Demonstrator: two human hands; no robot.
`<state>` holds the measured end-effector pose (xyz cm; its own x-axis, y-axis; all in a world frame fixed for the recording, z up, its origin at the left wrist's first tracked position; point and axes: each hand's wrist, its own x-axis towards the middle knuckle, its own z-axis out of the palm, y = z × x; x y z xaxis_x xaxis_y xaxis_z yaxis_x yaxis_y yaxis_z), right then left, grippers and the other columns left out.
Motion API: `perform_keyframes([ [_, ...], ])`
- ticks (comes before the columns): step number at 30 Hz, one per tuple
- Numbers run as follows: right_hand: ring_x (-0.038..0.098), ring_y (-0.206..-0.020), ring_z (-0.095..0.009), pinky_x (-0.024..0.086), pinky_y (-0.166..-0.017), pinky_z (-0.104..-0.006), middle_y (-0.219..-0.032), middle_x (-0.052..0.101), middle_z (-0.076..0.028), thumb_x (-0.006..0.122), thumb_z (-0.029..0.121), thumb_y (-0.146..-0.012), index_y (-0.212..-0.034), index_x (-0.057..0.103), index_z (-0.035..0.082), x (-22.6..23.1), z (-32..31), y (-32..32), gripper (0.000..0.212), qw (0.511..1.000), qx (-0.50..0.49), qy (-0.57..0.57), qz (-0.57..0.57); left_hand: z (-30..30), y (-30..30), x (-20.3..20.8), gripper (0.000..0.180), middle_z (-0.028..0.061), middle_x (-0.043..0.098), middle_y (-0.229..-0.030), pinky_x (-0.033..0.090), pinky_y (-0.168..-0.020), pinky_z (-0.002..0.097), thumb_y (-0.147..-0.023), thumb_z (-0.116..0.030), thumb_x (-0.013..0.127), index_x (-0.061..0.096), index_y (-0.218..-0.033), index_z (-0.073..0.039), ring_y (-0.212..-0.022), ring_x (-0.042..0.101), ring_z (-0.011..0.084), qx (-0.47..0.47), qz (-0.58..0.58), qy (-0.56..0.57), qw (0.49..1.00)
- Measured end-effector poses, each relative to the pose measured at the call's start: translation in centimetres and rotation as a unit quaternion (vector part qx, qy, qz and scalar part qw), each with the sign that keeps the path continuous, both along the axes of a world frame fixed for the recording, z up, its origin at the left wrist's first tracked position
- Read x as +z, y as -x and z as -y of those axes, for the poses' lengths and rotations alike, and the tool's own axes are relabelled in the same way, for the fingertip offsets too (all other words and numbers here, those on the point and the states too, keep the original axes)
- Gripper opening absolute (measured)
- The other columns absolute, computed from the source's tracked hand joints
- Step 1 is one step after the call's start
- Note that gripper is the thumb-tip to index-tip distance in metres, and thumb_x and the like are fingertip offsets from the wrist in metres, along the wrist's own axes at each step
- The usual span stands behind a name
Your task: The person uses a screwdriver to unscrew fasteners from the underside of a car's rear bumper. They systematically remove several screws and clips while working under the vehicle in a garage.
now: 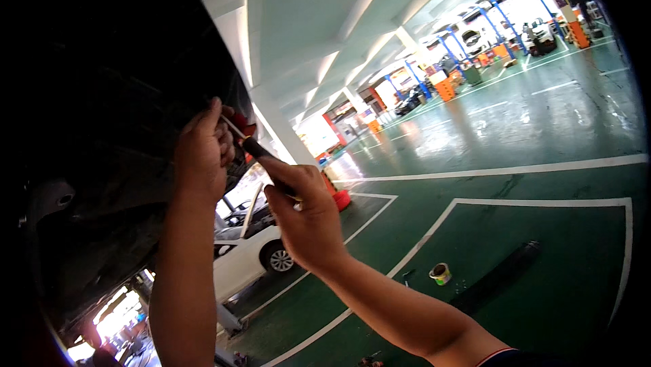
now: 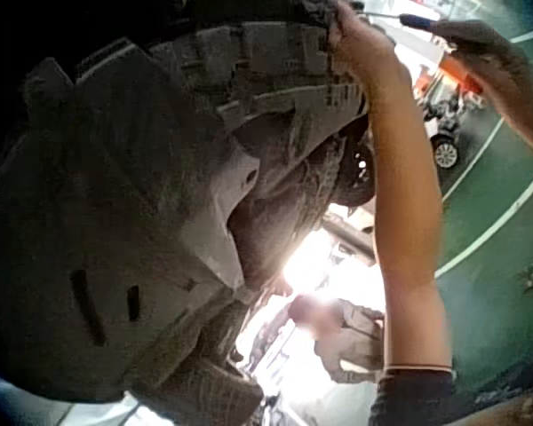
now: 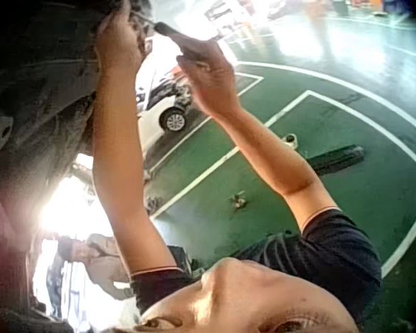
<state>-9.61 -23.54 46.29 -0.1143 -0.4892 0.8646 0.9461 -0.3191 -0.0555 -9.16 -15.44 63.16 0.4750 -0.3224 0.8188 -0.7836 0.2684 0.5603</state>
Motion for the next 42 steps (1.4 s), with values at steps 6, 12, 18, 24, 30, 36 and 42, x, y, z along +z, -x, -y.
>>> perform_keyframes([
  [6,0.058,-0.07,-0.013,0.048,-0.063,-0.0264,-0.101,0.066,-0.012,0.054,0.017,-0.108,-0.152,0.043,0.006,-0.6,-3.6,-0.7,0.047,0.783,0.62,0.04,-0.044,-3.4,-2.5,0.2,0.03,-0.0075,0.036,-0.06,0.022,-0.046,0.0229,-0.106,-0.029,0.058,0.065,-0.092,-0.004,-0.049,0.028,0.0032,0.027,-0.02,0.009,0.999],
  [12,0.058,-0.089,-0.014,0.048,-0.081,-0.025,-0.105,0.06,-0.008,0.062,0.0,-0.099,-0.137,0.061,0.005,-0.6,-4.3,-1.0,0.038,0.998,-0.024,0.013,-0.05,-4.0,-1.4,-0.1,0.026,-0.0063,0.038,-0.065,0.024,-0.046,0.022,-0.105,-0.028,0.062,0.064,-0.099,-0.003,-0.051,0.032,0.0037,0.039,0.009,-0.02,0.999],
  [18,0.058,-0.057,-0.014,0.046,-0.054,-0.031,-0.091,0.068,-0.015,0.049,0.027,-0.111,-0.151,0.045,0.004,-1.4,-3.4,1.1,0.046,0.766,0.631,-0.051,-0.11,-3.4,-1.1,0.0,0.026,-0.0072,0.037,-0.063,0.022,-0.045,0.0222,-0.103,-0.028,0.064,0.065,-0.1,-0.003,-0.049,0.03,0.0034,0.025,-0.011,-0.017,0.999],
  [24,0.061,-0.078,-0.012,0.05,-0.071,-0.0279,-0.103,0.064,-0.012,0.055,0.015,-0.108,-0.156,0.041,0.008,-1.2,-3.5,-0.2,0.051,0.987,0.151,0.016,-0.046,-2.0,0.9,-0.8,0.028,-0.0089,0.035,-0.056,0.02,-0.044,0.0224,-0.102,-0.031,0.065,0.066,-0.095,-0.005,-0.046,0.027,0.0028,0.149,0.03,-0.036,0.988],
  [30,0.059,-0.066,-0.016,0.05,-0.062,-0.0287,-0.106,0.065,-0.02,0.042,0.03,-0.112,-0.158,0.031,0.007,-1.3,-2.4,2.2,0.053,0.76,0.644,-0.013,-0.086,-2.5,-0.5,-0.1,0.029,-0.0092,0.034,-0.055,0.019,-0.043,0.0225,-0.102,-0.033,0.066,0.066,-0.093,-0.005,-0.043,0.026,0.0025,0.074,0.008,-0.027,0.997],
  [36,0.061,-0.081,-0.013,0.051,-0.076,-0.0254,-0.111,0.064,-0.012,0.061,0.011,-0.104,-0.149,0.048,0.004,-1.9,-3.3,-0.4,0.047,0.989,0.144,-0.012,-0.041,-2.0,0.9,-0.4,0.03,-0.0094,0.034,-0.056,0.021,-0.043,0.0225,-0.102,-0.033,0.065,0.067,-0.097,-0.003,-0.043,0.027,0.0021,0.117,0.012,-0.072,0.99],
  [42,0.06,-0.074,-0.013,0.051,-0.069,-0.0269,-0.106,0.064,-0.014,0.056,0.016,-0.107,-0.151,0.044,0.006,-1.1,-2.1,2.1,0.047,0.808,0.587,-0.029,-0.038,-2.1,0.3,-0.1,0.029,-0.0097,0.036,-0.055,0.019,-0.042,0.022,-0.102,-0.033,0.067,0.068,-0.095,-0.005,-0.043,0.027,0.0018,0.111,0.016,-0.065,0.992],
])
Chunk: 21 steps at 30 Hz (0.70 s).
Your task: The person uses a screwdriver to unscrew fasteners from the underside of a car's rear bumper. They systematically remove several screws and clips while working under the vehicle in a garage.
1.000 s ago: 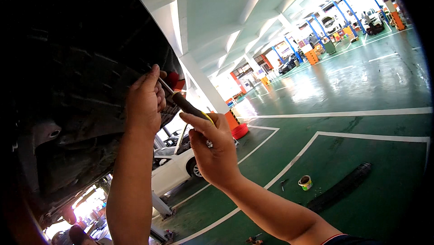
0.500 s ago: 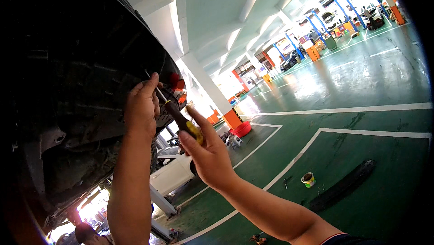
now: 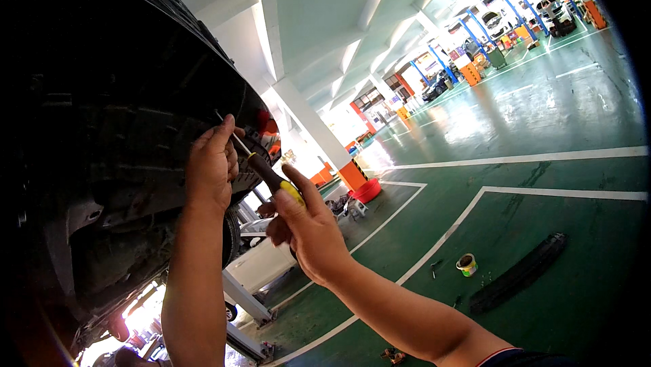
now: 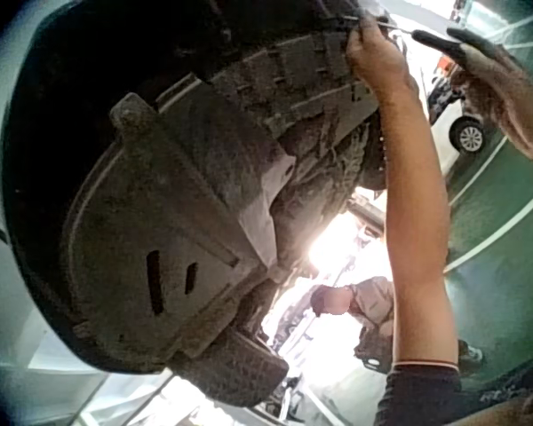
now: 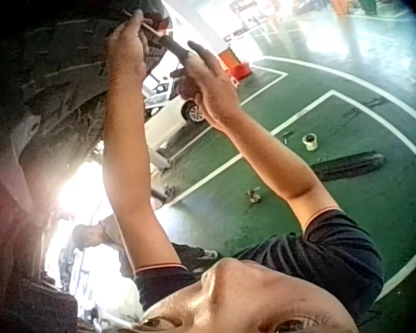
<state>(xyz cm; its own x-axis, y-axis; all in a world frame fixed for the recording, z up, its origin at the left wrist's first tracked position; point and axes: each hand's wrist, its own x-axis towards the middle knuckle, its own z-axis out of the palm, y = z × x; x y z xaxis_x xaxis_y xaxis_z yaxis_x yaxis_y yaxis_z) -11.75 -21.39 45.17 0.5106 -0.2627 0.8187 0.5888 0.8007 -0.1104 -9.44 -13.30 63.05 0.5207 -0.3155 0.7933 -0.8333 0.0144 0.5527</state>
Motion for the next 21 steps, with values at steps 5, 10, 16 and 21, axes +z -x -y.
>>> perform_keyframes([
  [5,0.057,-0.069,-0.012,0.047,-0.062,-0.0266,-0.101,0.065,-0.013,0.049,0.02,-0.11,-0.153,0.041,0.006,0.1,0.0,0.6,0.046,0.997,-0.064,0.007,-0.051,0.2,0.8,-0.6,0.03,-0.01,0.036,-0.054,0.018,-0.042,0.0223,-0.101,-0.035,0.068,0.067,-0.09,-0.007,-0.044,0.027,0.0018,-0.031,0.0,-0.008,1.0],
  [10,0.057,-0.093,-0.013,0.049,-0.081,-0.027,-0.118,0.061,-0.011,0.057,0.015,-0.106,-0.155,0.04,0.009,-0.4,-0.4,-1.1,0.052,0.912,-0.403,0.071,0.017,0.5,1.1,-0.7,0.032,-0.0103,0.032,-0.057,0.019,-0.044,0.022,-0.105,-0.033,0.062,0.068,-0.101,-0.002,-0.045,0.026,0.0016,0.048,0.002,-0.01,0.999],
  [16,0.063,-0.08,-0.015,0.05,-0.071,-0.0262,-0.12,0.064,-0.018,0.043,0.029,-0.112,-0.157,0.033,0.008,-1.6,1.2,-1.9,0.05,0.976,0.158,0.079,0.125,0.4,1.3,-0.6,0.028,-0.01,0.035,-0.054,0.019,-0.044,0.0221,-0.103,-0.033,0.066,0.067,-0.095,-0.006,-0.045,0.027,0.0016,-0.041,-0.043,-0.005,0.998],
  [21,0.058,-0.083,-0.007,0.047,-0.072,-0.0208,-0.103,0.065,-0.009,0.062,0.014,-0.104,-0.149,0.047,0.003,-0.3,-1.3,-1.1,0.048,0.964,-0.264,0.014,-0.002,0.2,1.4,-1.0,0.031,-0.0101,0.033,-0.058,0.018,-0.044,0.0221,-0.105,-0.031,0.061,0.069,-0.103,-0.002,-0.047,0.026,0.0014,0.06,0.002,-0.015,0.998],
])
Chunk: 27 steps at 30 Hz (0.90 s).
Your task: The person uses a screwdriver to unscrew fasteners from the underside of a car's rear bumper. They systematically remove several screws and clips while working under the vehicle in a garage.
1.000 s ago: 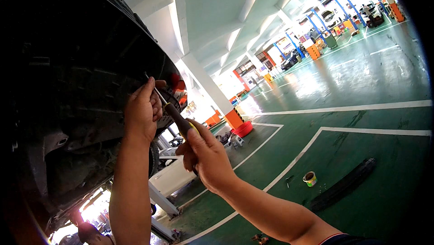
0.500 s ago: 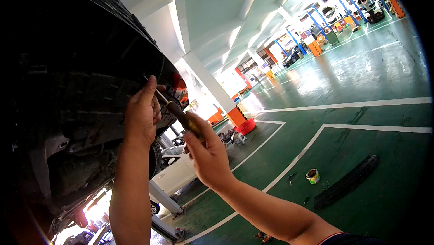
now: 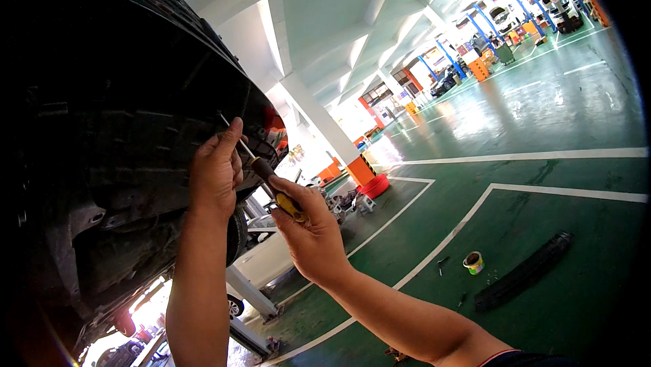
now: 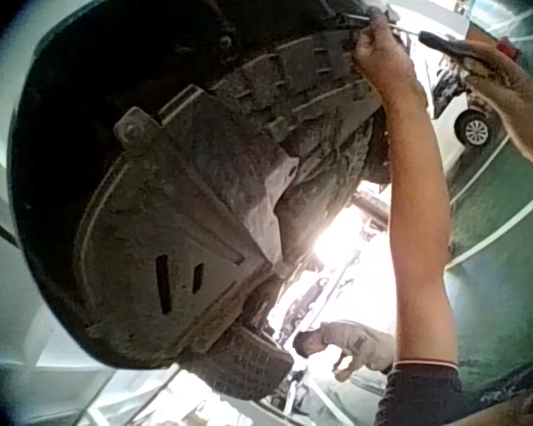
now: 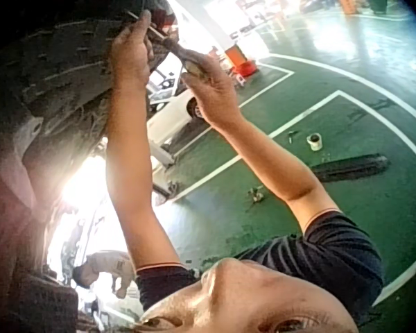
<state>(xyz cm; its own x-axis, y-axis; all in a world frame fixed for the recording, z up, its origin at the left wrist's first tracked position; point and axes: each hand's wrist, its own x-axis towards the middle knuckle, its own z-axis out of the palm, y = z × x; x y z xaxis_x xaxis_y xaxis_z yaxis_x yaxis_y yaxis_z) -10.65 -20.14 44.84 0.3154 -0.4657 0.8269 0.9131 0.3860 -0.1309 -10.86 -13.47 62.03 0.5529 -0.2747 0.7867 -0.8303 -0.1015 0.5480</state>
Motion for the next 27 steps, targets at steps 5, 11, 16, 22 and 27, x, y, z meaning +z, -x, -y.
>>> perform_keyframes([
  [5,0.059,-0.069,-0.01,0.046,-0.059,-0.0236,-0.1,0.067,-0.011,0.056,0.022,-0.108,-0.151,0.043,0.005,0.2,0.7,1.9,0.048,0.951,0.307,-0.017,-0.032,-0.9,-1.3,0.4,0.032,-0.0094,0.033,-0.06,0.018,-0.044,0.0221,-0.106,-0.032,0.06,0.069,-0.106,-0.002,-0.048,0.026,0.0015,-0.083,-0.002,-0.008,0.997],
  [11,0.059,-0.064,-0.012,0.047,-0.055,-0.0259,-0.1,0.066,-0.012,0.052,0.02,-0.109,-0.153,0.04,0.007,0.2,0.8,1.7,0.048,0.957,0.285,-0.041,-0.041,-0.2,-0.4,1.4,0.036,-0.0086,0.027,-0.061,0.02,-0.046,0.0221,-0.104,-0.033,0.064,0.067,-0.117,0.0,-0.049,0.025,0.0031,-0.106,-0.031,0.084,0.99],
  [16,0.055,-0.074,-0.006,0.047,-0.062,-0.0223,-0.099,0.061,-0.002,0.061,0.009,-0.103,-0.153,0.044,0.008,-0.2,1.2,1.6,0.053,0.988,0.138,-0.056,-0.051,2.4,-0.9,0.7,0.033,-0.0081,0.027,-0.062,0.021,-0.046,0.0235,-0.101,-0.029,0.068,0.067,-0.12,-0.003,-0.05,0.027,0.0055,-0.17,-0.094,0.208,0.959],
  [22,0.053,-0.072,-0.006,0.045,-0.062,-0.0216,-0.1,0.06,-0.004,0.059,0.001,-0.101,-0.149,0.047,0.004,-2.3,3.1,2.5,0.049,0.988,0.129,-0.061,-0.054,2.4,-1.5,-0.4,0.024,-0.0059,0.029,-0.061,0.025,-0.045,0.026,-0.102,-0.029,0.059,0.064,-0.106,-0.005,-0.049,0.029,0.008,-0.17,-0.071,0.252,0.95],
  [27,0.057,-0.079,-0.007,0.047,-0.067,-0.0212,-0.11,0.062,-0.009,0.061,0.0,-0.096,-0.144,0.051,0.0,-4.7,4.7,5.0,0.049,0.998,0.027,-0.06,-0.017,1.3,-2.4,-7.5,0.028,-0.0042,0.035,-0.062,0.025,-0.047,0.0275,-0.097,-0.036,0.058,0.056,-0.089,-0.009,-0.051,0.033,0.0108,-0.121,-0.233,0.336,0.905],
])
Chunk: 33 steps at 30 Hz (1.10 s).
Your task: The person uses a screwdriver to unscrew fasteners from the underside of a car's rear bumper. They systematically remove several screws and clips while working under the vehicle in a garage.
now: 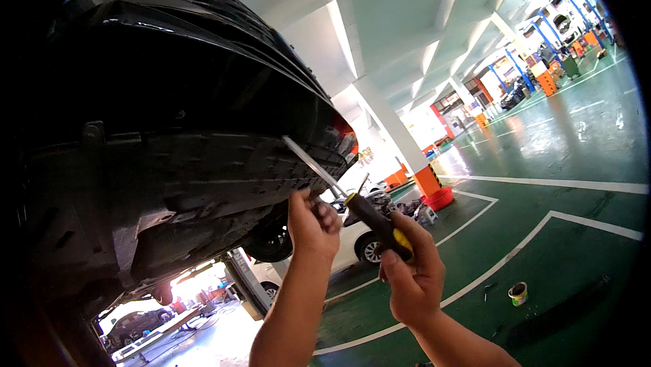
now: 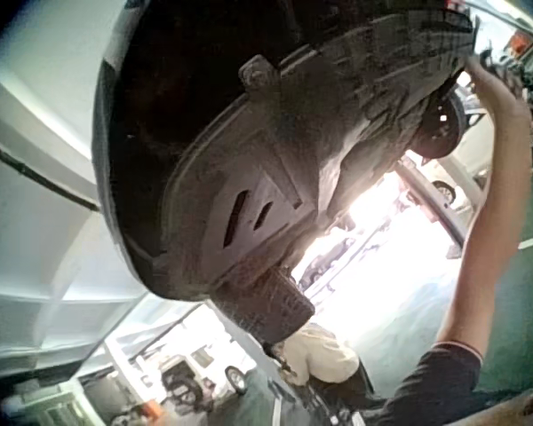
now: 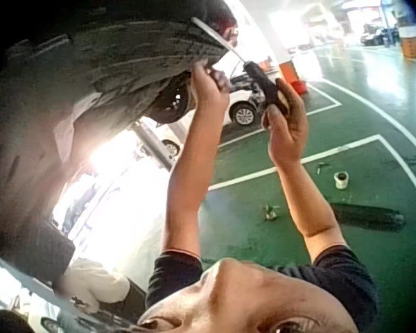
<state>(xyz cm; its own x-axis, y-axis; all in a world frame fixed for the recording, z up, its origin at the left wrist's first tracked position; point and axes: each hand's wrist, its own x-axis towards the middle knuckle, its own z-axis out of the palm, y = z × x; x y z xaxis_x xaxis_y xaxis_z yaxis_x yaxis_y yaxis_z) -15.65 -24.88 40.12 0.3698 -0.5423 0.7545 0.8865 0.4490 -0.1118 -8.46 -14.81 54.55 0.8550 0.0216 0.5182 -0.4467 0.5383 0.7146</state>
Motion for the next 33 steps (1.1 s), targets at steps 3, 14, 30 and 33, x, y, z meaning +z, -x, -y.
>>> perform_keyframes([
  [3,0.059,-0.085,-0.011,0.048,-0.075,-0.024,-0.113,0.061,-0.012,0.061,-0.001,-0.094,-0.139,0.053,-0.005,0.5,0.0,1.9,0.046,0.997,-0.055,0.03,0.053,-2.1,1.9,0.0,0.037,-0.0027,0.036,-0.061,0.025,-0.045,0.0287,-0.098,-0.046,0.06,0.052,-0.084,-0.013,-0.049,0.034,0.0124,-0.037,-0.046,0.052,0.997],
  [14,0.058,-0.094,-0.014,0.046,-0.085,-0.0264,-0.108,0.059,-0.013,0.063,-0.006,-0.093,-0.141,0.05,-0.007,3.9,-1.3,6.7,0.049,0.99,-0.048,0.083,0.105,-0.2,17.1,5.7,0.039,-0.0072,0.029,-0.062,0.024,-0.047,0.0235,-0.107,-0.032,0.057,0.061,-0.126,0.002,-0.051,0.028,0.0046,-0.025,0.35,-0.091,0.932],
  [30,0.055,-0.094,-0.005,0.046,-0.082,-0.0187,-0.117,0.06,-0.008,0.06,-0.002,-0.101,-0.146,0.047,-0.006,3.7,-3.8,10.1,0.048,0.995,-0.06,0.051,0.062,-1.7,18.4,7.0,0.034,-0.0069,0.032,-0.065,0.024,-0.047,0.0218,-0.109,-0.023,0.054,0.06,-0.13,0.003,-0.052,0.03,0.0036,-0.065,0.303,-0.157,0.938],
  [33,0.054,-0.089,-0.004,0.046,-0.078,-0.0182,-0.113,0.06,-0.006,0.06,-0.001,-0.101,-0.147,0.046,-0.004,3.9,-4.2,10.5,0.048,0.994,-0.076,0.045,0.059,-1.8,18.6,7.3,0.034,-0.0071,0.032,-0.065,0.025,-0.047,0.0215,-0.108,-0.023,0.055,0.061,-0.13,0.003,-0.052,0.03,0.0034,-0.068,0.302,-0.167,0.936],
])
